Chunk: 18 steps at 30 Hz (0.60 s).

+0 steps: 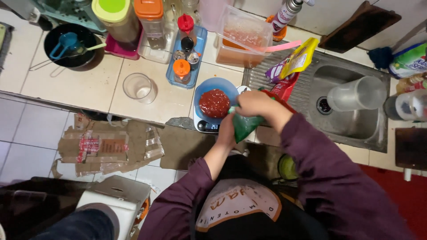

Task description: The person places several sauce packets on the counter, then uses a digital scale with a blue bowl to measure and squeeze red sauce from two different pouches. After measuring, the person rinses the green pouch under running water at the sink and returns it to the counter.

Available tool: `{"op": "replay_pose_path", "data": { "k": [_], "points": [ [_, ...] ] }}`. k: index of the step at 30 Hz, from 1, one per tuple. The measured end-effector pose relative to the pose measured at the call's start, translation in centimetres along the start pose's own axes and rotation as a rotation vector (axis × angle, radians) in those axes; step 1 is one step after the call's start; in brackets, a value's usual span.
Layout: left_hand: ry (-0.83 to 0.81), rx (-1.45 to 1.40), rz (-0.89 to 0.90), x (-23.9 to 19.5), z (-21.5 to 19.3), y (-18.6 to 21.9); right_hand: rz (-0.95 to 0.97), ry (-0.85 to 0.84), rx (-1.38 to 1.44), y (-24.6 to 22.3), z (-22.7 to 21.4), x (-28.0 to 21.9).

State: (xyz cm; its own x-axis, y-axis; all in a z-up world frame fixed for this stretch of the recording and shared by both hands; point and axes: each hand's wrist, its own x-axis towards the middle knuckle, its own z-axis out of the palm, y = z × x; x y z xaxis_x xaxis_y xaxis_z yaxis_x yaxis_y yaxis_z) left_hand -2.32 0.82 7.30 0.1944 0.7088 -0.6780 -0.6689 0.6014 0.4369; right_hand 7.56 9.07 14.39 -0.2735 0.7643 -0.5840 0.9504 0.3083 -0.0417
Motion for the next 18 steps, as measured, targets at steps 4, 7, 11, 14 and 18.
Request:
{"op": "replay_pose_path", "data": {
  "k": [4,7,11,14,18],
  "points": [
    [-0.082,0.208,0.064,-4.8,0.0,2.1,-0.05,0.043,0.192,0.1,-2.6,-7.1],
    [-0.199,0.368,0.193,-10.3,1.5,4.2,-0.06,0.143,0.208,1.2,-0.4,-10.3],
    [-0.443,0.667,0.394,2.1,-6.3,-4.1,-0.11,0.287,0.496,2.6,4.6,-14.5],
    [-0.613,0.983,0.563,1.4,-4.7,-5.5,-0.023,0.406,0.577,2.6,6.0,-18.9],
    [-0.654,1.04,0.488,-2.5,0.3,-5.8,0.113,0.576,0.727,3.3,6.6,-24.1]
  ]
}}
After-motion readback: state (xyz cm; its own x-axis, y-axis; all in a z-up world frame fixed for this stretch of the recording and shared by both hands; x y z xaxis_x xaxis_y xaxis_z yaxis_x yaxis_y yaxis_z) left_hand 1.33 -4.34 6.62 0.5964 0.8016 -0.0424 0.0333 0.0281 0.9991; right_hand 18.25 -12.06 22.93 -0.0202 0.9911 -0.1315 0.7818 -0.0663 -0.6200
